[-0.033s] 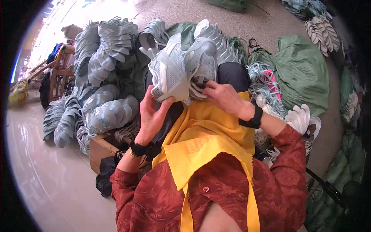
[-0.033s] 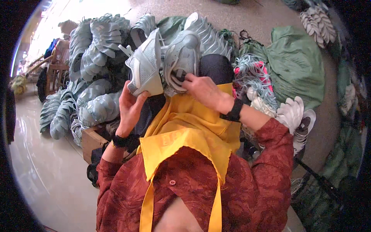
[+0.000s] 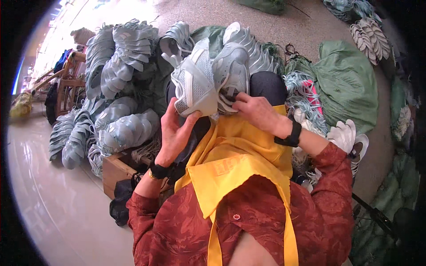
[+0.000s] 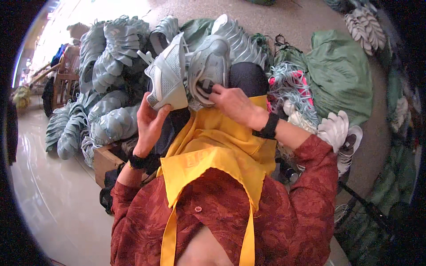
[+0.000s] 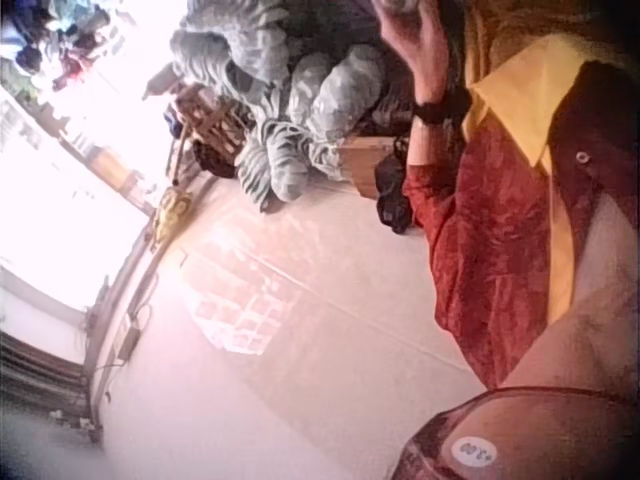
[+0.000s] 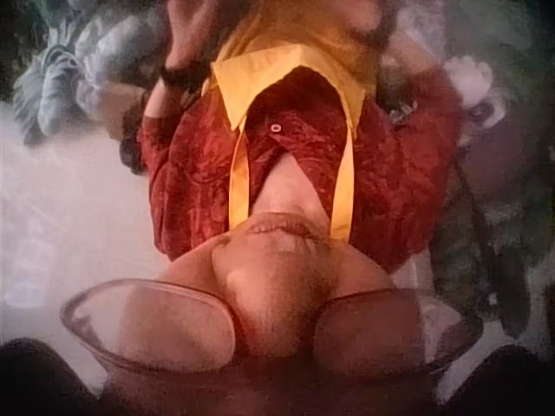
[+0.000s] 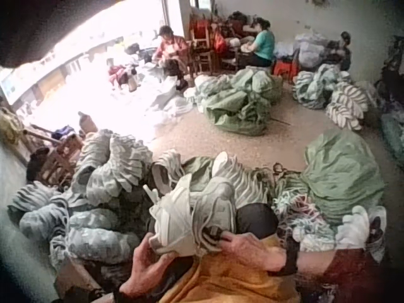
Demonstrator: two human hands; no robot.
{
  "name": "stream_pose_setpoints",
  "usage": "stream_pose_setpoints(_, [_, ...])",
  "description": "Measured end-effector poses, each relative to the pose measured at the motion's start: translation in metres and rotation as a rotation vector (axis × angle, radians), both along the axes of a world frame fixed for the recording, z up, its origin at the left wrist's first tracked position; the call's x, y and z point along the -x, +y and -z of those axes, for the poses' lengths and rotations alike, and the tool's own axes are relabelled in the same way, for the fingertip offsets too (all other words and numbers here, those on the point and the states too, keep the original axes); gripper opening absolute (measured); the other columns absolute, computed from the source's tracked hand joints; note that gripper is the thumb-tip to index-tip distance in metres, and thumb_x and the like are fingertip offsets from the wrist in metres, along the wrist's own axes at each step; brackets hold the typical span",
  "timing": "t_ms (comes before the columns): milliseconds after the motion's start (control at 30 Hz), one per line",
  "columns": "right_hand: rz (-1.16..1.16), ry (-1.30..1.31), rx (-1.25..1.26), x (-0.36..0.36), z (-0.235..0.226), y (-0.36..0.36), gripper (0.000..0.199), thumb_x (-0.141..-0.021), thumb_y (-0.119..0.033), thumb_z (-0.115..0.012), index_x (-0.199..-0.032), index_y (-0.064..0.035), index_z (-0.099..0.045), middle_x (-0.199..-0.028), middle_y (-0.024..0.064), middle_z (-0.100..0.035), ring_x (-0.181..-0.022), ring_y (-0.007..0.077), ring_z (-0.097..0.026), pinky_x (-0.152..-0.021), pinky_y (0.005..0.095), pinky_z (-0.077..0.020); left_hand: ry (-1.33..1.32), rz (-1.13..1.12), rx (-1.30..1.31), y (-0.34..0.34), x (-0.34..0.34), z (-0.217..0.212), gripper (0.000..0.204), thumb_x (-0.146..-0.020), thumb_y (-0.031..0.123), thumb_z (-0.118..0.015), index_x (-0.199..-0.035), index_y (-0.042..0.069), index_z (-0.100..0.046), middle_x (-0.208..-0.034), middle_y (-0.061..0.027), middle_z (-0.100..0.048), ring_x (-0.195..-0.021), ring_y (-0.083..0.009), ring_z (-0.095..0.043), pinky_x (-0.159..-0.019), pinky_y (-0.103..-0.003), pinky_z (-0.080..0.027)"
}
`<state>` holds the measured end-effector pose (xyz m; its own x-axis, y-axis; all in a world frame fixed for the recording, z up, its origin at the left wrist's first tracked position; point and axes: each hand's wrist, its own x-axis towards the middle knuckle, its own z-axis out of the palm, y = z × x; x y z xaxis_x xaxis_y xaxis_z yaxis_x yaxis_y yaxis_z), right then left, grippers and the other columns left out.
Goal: The person sits on the floor and laces a white sneaker resting on their lap. They thread the laces through the eyelets, pull them tight, and tie a knot. The person repeats this process for a second shoe.
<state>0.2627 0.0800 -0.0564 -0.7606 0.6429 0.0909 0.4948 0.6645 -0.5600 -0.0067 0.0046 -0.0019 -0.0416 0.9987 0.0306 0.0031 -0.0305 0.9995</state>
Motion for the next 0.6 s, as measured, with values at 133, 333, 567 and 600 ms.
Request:
stream_pose_setpoints(133, [-0.005, 0.025, 0.018, -0.001, -0.003, 0.001, 0.025, -0.083, -0.001, -0.066, -0.107, -0.0022, -0.06, -0.105, 0.0159, -0.062, -0.087, 0.0391, -0.065, -0.072, 0.0448, -0.0548, -0.013, 0.013, -0.01, 0.005, -0.002, -0.007, 0.029, -0.095, 0.004, -0.071, -0.12, -0.003, -0.057, -0.112, -0.0036, -0.065, -0.107, -0.0102, -0.058, -0.095, -0.027, -0.047])
stream_pose_setpoints(333, [0.188, 0.143, 0.364, -0.007, -0.045, 0.002, 0.031, -0.082, -0.011, -0.076, -0.107, -0.0009, -0.061, -0.086, 0.0165, -0.064, -0.068, 0.0316, -0.066, -0.062, 0.0383, -0.0519, -0.035, 0.002, -0.046, 0.017, -0.003, -0.015, 0.03, -0.095, 0.005, -0.071, -0.12, -0.002, -0.057, -0.112, -0.0031, -0.065, -0.107, -0.0098, -0.057, -0.096, -0.027, -0.046])
stream_pose_setpoints(567, [0.473, 0.271, 0.079, -0.023, -0.093, 0.02, 0.04, -0.078, -0.029, -0.087, -0.101, -0.0019, -0.069, -0.085, 0.0127, -0.07, -0.064, 0.0207, -0.065, -0.059, 0.0334, -0.0518, -0.077, -0.029, -0.121, 0.041, -0.002, -0.033, 0.027, -0.096, 0.005, -0.07, -0.119, 0.001, -0.056, -0.114, -0.0022, -0.063, -0.108, -0.0099, -0.056, -0.097, -0.027, -0.045])
stream_pose_setpoints(600, [0.485, 0.291, 0.121, -0.035, -0.1, 0.029, 0.04, -0.079, -0.03, -0.087, -0.102, -0.0022, -0.069, -0.081, 0.0059, -0.067, -0.062, 0.0123, -0.059, -0.057, 0.0294, -0.0484, -0.087, -0.039, -0.134, 0.044, -0.003, -0.037, 0.027, -0.096, 0.005, -0.07, -0.118, 0.001, -0.055, -0.113, -0.0021, -0.063, -0.108, -0.0098, -0.056, -0.097, -0.027, -0.045])
